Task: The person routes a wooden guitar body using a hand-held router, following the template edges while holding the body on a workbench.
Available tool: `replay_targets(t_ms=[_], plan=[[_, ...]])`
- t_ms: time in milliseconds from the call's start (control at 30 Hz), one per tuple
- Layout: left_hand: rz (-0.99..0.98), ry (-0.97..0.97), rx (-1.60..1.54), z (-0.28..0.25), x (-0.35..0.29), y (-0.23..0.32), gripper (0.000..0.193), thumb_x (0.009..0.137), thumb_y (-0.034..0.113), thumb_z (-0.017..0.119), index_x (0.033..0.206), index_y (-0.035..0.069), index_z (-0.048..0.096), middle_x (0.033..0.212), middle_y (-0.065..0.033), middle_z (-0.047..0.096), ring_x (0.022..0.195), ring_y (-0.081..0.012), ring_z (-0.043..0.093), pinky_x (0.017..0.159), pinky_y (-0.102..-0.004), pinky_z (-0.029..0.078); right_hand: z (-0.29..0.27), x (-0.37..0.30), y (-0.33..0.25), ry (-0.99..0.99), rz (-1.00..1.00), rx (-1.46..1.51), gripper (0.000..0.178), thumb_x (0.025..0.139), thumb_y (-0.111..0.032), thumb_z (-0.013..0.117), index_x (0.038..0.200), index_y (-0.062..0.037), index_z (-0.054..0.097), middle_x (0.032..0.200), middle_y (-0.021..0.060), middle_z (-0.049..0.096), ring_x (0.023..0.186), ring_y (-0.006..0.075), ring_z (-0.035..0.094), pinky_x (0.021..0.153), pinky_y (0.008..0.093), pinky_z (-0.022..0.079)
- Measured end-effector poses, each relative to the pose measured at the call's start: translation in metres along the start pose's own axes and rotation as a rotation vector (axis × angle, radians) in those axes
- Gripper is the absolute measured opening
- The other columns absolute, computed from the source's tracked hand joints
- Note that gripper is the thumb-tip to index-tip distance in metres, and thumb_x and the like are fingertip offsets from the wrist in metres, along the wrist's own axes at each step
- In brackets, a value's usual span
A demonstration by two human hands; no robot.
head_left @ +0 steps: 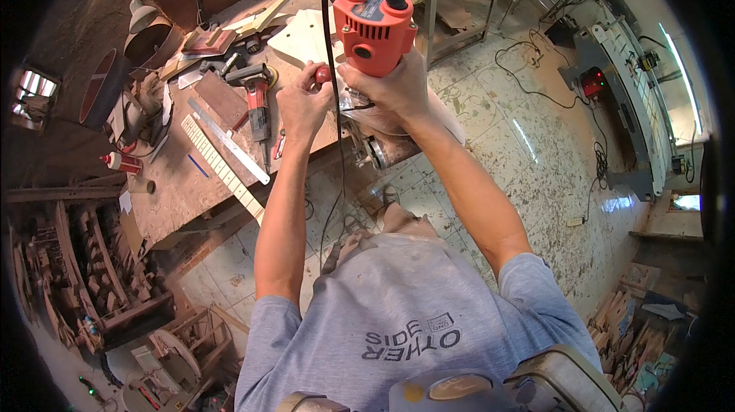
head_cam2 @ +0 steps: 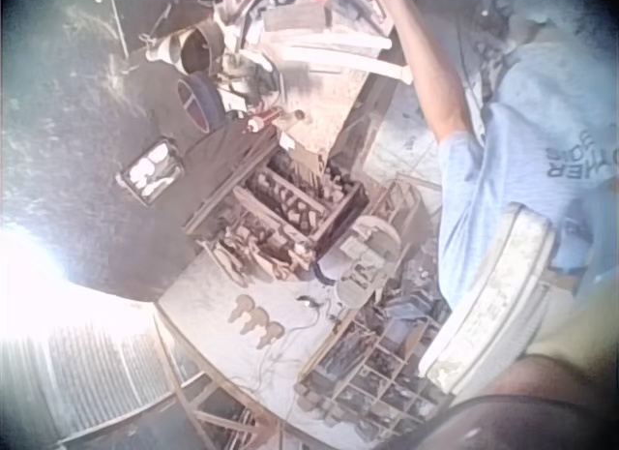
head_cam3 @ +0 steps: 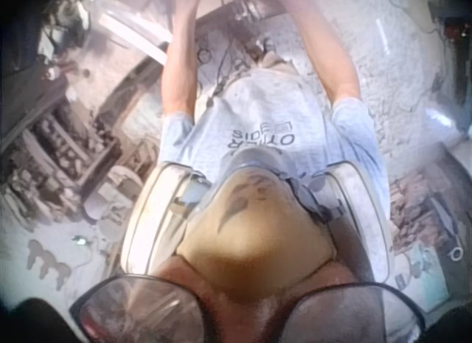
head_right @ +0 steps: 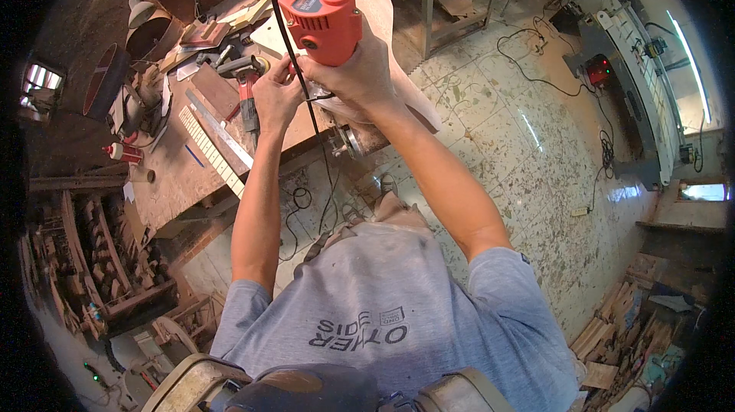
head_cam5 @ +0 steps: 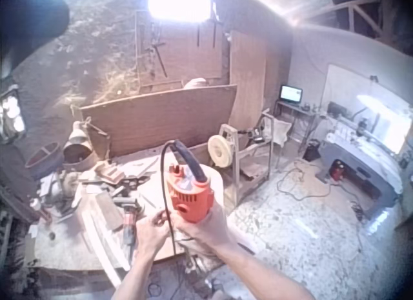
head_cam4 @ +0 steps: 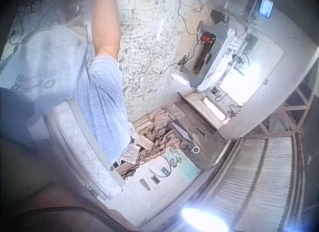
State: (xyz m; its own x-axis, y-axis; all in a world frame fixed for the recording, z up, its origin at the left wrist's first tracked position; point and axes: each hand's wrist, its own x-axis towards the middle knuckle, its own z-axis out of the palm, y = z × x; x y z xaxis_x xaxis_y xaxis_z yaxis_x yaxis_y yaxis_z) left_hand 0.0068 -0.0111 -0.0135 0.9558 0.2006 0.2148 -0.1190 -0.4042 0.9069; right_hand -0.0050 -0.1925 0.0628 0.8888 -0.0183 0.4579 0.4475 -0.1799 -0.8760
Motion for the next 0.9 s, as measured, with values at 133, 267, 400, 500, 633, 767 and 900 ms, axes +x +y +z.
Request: replay_targets(t_ms=[133,267,400,500,633,767,900], plan=[[0.070,0.051,-0.003,0.002,0.001,-0.008,0.041,0.083,0.020,0.073,0.120,0.005,0.079,0.108,-0.0207,0.080,0.095,-0.0216,0.081,0.087,-0.0313,0.062,0.001,-0.001,-0.002,-0.011,-0.006,-0.029,0.069,0.070,-0.030,0.096,0.122,-0.0003,0.062,0.106,0.0125,0.079,0.095,0.0198,0.078,0.083,0.0347,0.061],[0.066,0.041,0.005,0.001,0.002,-0.005,0.040,0.090,0.020,0.076,0.125,0.001,0.076,0.100,-0.0088,0.082,0.088,-0.0084,0.073,0.078,-0.0256,0.058,0.003,0.006,0.001,0.005,-0.095,-0.084,0.049,0.074,-0.028,0.094,0.109,-0.0025,0.071,0.094,0.0060,0.079,0.085,0.0150,0.075,0.076,0.0321,0.060],[0.067,0.033,0.009,0.000,0.002,-0.009,0.040,0.093,0.020,0.079,0.127,0.000,0.076,0.099,-0.0040,0.082,0.086,-0.0042,0.071,0.076,-0.0238,0.057,0.004,0.009,0.003,0.002,-0.134,0.001,0.040,0.075,-0.029,0.092,0.102,-0.0037,0.074,0.088,0.0034,0.078,0.079,0.0128,0.074,0.072,0.0310,0.059],[0.094,0.052,0.009,0.002,0.002,-0.002,0.041,0.092,0.018,0.080,0.129,0.000,0.075,0.099,-0.0060,0.082,0.086,-0.0056,0.072,0.077,-0.0242,0.058,-0.002,0.014,0.006,0.011,-0.203,-0.038,0.040,0.075,-0.028,0.092,0.101,-0.0037,0.074,0.089,0.0035,0.078,0.078,0.0126,0.073,0.071,0.0314,0.059],[0.123,0.077,-0.002,0.004,-0.002,-0.007,0.041,0.088,0.016,0.079,0.126,0.001,0.076,0.106,-0.0135,0.081,0.089,-0.0121,0.076,0.081,-0.0272,0.060,-0.004,0.007,-0.002,-0.008,-0.141,-0.071,0.038,0.075,-0.026,0.092,0.100,-0.0033,0.074,0.087,0.0031,0.078,0.076,0.0122,0.072,0.069,0.0310,0.058],[0.131,0.086,-0.018,0.007,-0.003,-0.006,0.040,0.083,0.016,0.074,0.120,0.003,0.078,0.114,-0.0227,0.079,0.094,-0.0231,0.081,0.087,-0.0321,0.062,-0.008,0.004,-0.004,-0.007,-0.146,-0.062,0.036,0.076,-0.025,0.092,0.099,-0.0032,0.073,0.085,0.0027,0.077,0.075,0.0114,0.071,0.069,0.0305,0.057],[0.033,0.084,-0.169,0.006,0.000,-0.012,0.043,0.083,0.018,0.073,0.122,0.001,0.077,0.104,-0.0209,0.081,0.095,-0.0224,0.081,0.088,-0.0322,0.062,0.002,0.011,0.006,-0.002,-0.132,-0.066,0.040,0.075,-0.027,0.093,0.101,-0.0038,0.073,0.088,0.0031,0.077,0.077,0.0122,0.072,0.071,0.0308,0.058]])
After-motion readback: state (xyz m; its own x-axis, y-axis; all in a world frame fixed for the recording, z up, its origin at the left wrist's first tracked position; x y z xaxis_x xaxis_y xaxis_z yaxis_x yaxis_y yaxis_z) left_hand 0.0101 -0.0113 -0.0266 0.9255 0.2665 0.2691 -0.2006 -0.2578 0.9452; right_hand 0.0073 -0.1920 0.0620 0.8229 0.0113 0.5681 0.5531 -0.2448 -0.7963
